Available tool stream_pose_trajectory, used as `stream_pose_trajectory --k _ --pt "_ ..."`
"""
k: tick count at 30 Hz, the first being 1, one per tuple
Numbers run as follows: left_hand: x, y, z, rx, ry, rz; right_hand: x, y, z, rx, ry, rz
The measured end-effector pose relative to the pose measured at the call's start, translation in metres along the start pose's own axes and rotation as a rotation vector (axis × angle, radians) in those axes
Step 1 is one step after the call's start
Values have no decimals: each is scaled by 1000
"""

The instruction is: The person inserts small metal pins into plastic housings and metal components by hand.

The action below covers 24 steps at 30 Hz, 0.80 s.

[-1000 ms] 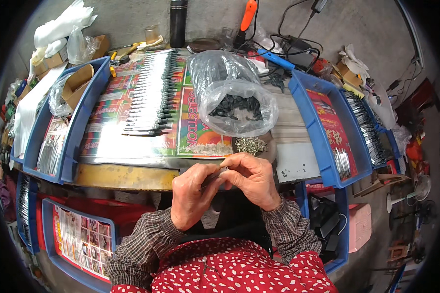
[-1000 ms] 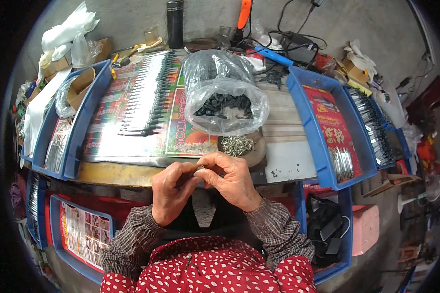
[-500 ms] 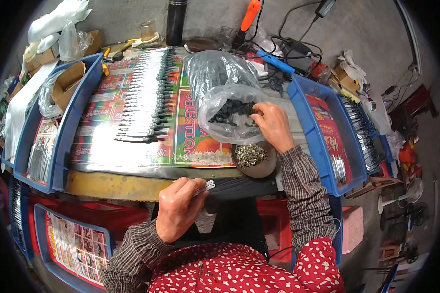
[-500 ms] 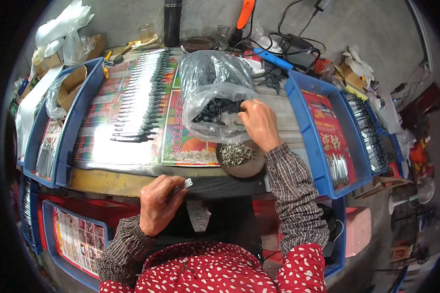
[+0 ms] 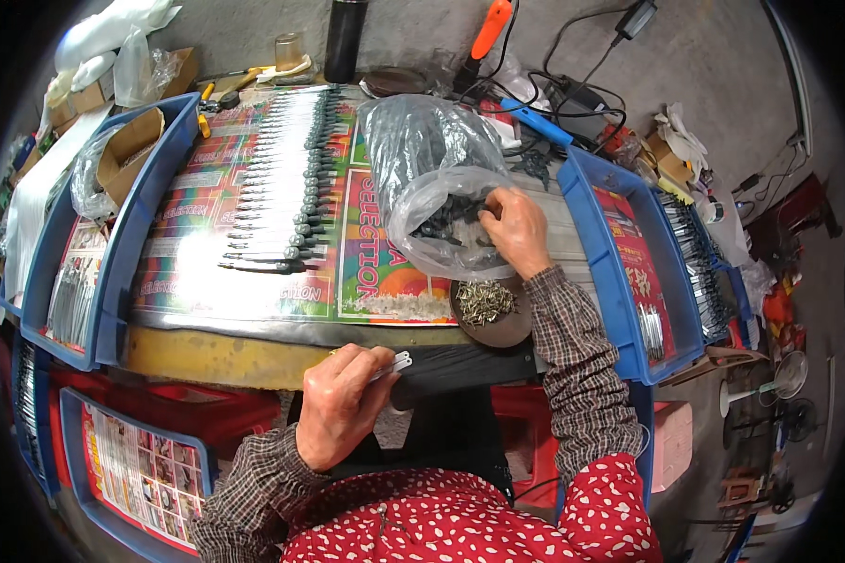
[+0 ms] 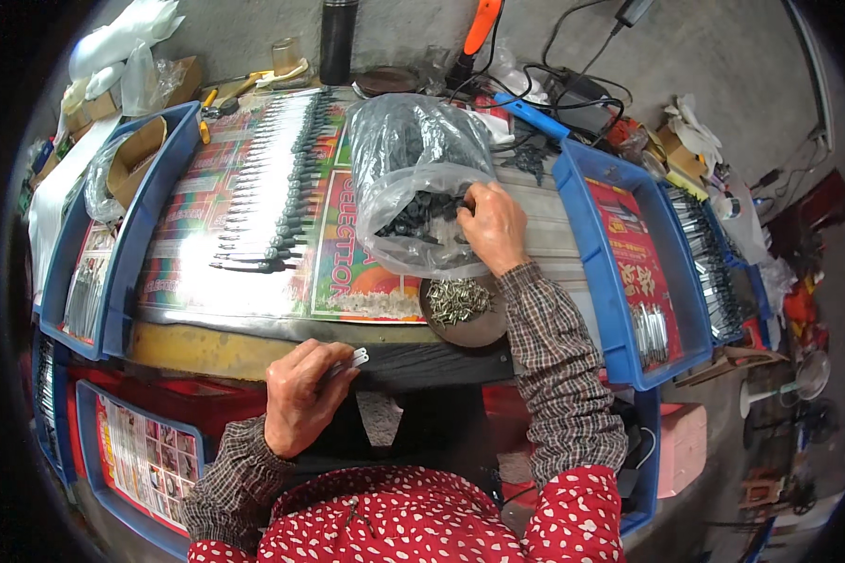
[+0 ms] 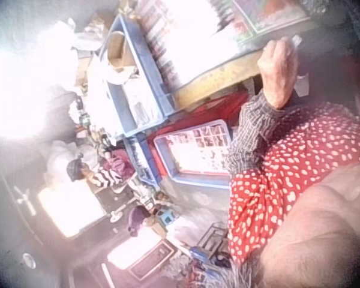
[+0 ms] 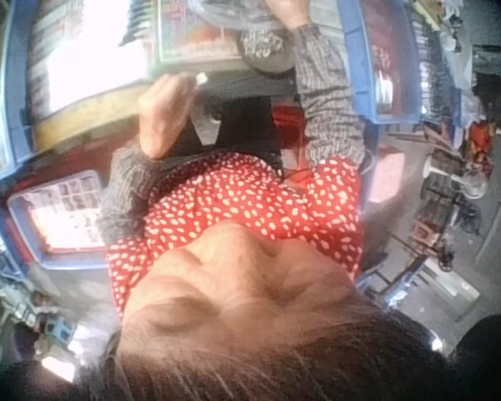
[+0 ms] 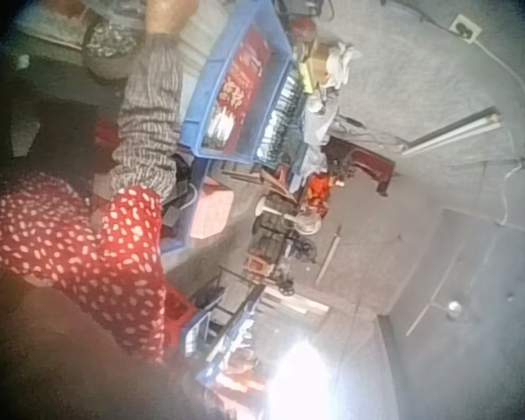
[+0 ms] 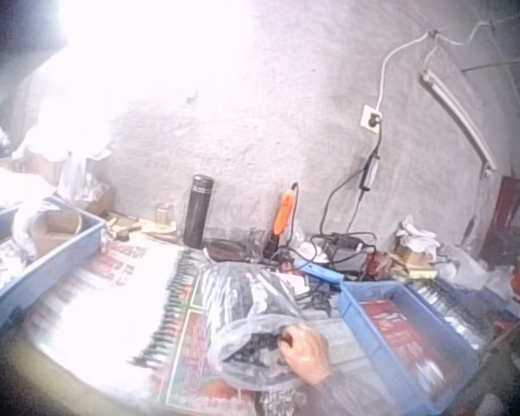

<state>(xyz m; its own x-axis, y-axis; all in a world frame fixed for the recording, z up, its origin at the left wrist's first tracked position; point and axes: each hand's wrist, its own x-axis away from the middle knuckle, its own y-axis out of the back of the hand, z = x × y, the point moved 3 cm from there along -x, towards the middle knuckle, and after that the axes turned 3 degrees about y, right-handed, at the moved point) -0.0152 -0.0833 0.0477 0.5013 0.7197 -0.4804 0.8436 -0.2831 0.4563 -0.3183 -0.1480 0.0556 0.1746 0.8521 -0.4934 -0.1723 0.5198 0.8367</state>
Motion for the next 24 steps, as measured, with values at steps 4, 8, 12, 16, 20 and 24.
stream_pose_trajectory --k 4,8,12,16,20,24 --pt "3 3 -5 -7 12 11 12 21 19 -94 49 -12" --pt "8 5 -9 -26 -33 -8 46 48 47 -399 -27 -93" --pt "9 6 -18 -5 4 58 88 71 85 -614 -24 -21" --pt "12 5 -25 7 -7 83 130 74 102 -1026 -191 133" --pt "17 2 -30 29 -11 94 157 75 108 -1184 -254 260" --pt "23 -2 -35 63 -19 114 168 77 117 -1181 -311 293"
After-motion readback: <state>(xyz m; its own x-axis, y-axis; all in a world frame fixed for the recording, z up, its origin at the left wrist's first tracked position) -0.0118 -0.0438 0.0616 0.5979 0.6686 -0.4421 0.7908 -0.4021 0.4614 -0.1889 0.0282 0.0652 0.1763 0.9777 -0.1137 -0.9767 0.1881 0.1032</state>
